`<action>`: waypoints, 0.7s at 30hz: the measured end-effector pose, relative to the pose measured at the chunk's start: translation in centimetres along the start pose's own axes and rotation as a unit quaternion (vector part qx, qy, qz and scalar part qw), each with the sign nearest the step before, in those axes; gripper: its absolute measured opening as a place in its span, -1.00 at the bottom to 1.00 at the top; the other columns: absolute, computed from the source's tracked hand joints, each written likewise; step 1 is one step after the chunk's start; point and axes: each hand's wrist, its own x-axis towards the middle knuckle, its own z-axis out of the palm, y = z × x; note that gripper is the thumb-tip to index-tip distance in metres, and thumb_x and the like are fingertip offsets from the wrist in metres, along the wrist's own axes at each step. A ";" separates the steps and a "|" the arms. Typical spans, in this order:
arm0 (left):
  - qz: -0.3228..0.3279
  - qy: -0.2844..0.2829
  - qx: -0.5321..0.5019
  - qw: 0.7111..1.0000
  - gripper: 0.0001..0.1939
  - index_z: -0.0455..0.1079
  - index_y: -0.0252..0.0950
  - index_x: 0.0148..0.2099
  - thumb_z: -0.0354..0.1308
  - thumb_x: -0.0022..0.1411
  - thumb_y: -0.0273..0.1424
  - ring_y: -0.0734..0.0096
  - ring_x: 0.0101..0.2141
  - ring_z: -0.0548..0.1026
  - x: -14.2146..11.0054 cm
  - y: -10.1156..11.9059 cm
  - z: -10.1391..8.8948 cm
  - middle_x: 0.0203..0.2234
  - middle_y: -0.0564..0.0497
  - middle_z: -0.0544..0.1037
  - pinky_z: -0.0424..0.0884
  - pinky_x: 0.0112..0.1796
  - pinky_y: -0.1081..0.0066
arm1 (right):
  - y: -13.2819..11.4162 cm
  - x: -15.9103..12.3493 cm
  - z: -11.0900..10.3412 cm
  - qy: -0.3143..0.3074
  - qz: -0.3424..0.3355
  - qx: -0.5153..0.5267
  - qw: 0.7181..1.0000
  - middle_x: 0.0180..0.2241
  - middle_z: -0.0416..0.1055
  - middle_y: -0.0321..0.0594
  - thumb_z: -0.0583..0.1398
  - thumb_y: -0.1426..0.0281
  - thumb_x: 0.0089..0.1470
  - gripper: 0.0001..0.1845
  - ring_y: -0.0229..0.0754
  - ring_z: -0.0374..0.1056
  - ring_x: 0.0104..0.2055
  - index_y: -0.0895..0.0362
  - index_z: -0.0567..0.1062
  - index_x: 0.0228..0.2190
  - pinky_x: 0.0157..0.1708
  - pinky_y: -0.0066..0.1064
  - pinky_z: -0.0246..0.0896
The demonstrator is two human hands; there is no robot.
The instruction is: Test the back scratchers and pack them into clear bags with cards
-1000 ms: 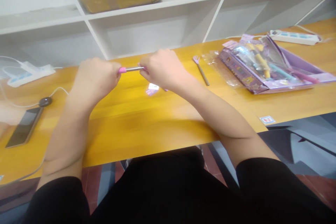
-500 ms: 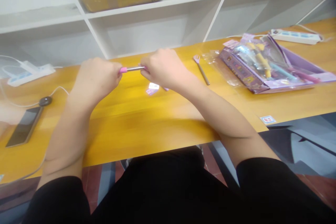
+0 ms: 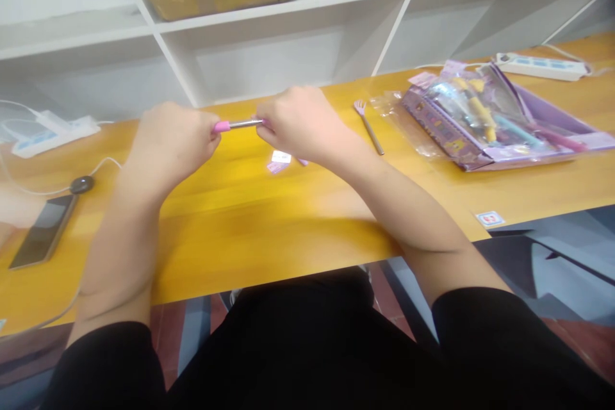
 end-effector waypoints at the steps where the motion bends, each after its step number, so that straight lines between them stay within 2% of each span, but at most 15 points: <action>1: 0.004 0.009 0.007 1.000 -0.43 0.44 -0.18 -0.38 -0.10 0.65 -0.06 0.19 -0.41 0.39 -0.1 -0.2 -0.1 -0.54 -0.06 0.40 0.15 -0.28 0.19 | -0.1 -0.2 -0.3 0.000 0.000 0.002 1.000 -0.40 0.54 -0.05 0.03 0.35 0.49 -0.54 0.01 0.36 -0.32 0.10 0.73 -0.03 -0.27 -0.22 -0.04; 4: 0.011 0.036 0.009 0.999 -0.44 0.43 -0.18 -0.39 -0.09 0.64 -0.06 0.28 -0.49 0.14 -0.1 -0.5 -0.4 -0.59 -0.03 0.32 0.04 -0.32 0.20 | -0.4 -0.7 -1.1 -0.001 0.005 0.000 1.000 -0.39 0.56 -0.05 0.01 0.32 0.52 -0.53 0.04 0.40 -0.27 0.05 0.73 -0.01 -0.26 -0.22 -0.01; 7: 0.011 0.028 0.012 0.999 -0.54 0.49 -0.16 -0.33 -0.07 0.57 -0.14 0.28 -0.48 -0.06 -0.1 -0.6 -0.7 -0.59 0.01 0.21 0.01 -0.33 0.20 | -0.6 -1.0 -1.6 0.006 0.011 -0.011 1.000 -0.31 0.60 0.00 0.01 0.30 0.53 -0.55 0.06 0.44 -0.23 0.05 0.71 -0.06 -0.26 -0.22 0.01; 10: -0.014 0.012 0.038 0.999 -0.48 0.59 -0.14 -0.23 -0.15 0.58 -0.12 0.23 -0.46 -0.01 -0.1 -1.2 -1.1 -0.54 -0.02 0.24 0.01 -0.29 0.19 | 0.1 -1.2 -1.9 0.014 0.016 -0.016 1.000 -0.28 0.61 0.03 0.03 0.30 0.52 -0.59 0.07 0.44 -0.22 0.06 0.69 -0.11 -0.25 -0.22 0.01; 14: -0.055 0.026 0.074 0.995 -0.36 0.64 -0.17 -0.15 -0.29 0.62 -0.16 0.16 -0.40 0.04 -0.1 -3.3 -1.6 -0.50 -0.04 0.21 0.02 -0.25 0.18 | 2.3 -1.4 -2.7 0.056 0.044 -0.051 0.996 -0.26 0.60 0.04 0.09 0.30 0.49 -0.66 0.08 0.44 -0.19 0.08 0.66 -0.17 -0.24 -0.23 -0.03; 18: -0.085 0.067 0.064 0.992 -0.49 0.47 -0.16 -0.27 -0.25 0.59 -0.23 0.19 -0.40 0.01 0.0 -5.0 -1.9 -0.51 0.01 0.09 0.00 -0.27 0.17 | 4.1 -1.8 -3.9 0.085 0.072 -0.093 0.989 -0.22 0.62 0.01 0.13 0.31 0.46 -0.73 0.08 0.44 -0.12 0.08 0.64 -0.16 -0.24 -0.24 -0.07; 21: -0.103 0.101 0.048 0.988 -0.51 0.34 -0.11 -0.36 -0.23 0.59 -0.16 0.18 -0.37 0.00 0.0 -6.0 -1.8 -0.53 0.01 0.05 -0.05 -0.26 0.14 | 4.6 -2.2 -4.6 0.104 0.067 -0.102 0.987 -0.16 0.65 -0.02 0.11 0.30 0.49 -0.70 0.02 0.44 -0.12 0.08 0.63 -0.18 -0.24 -0.21 -0.13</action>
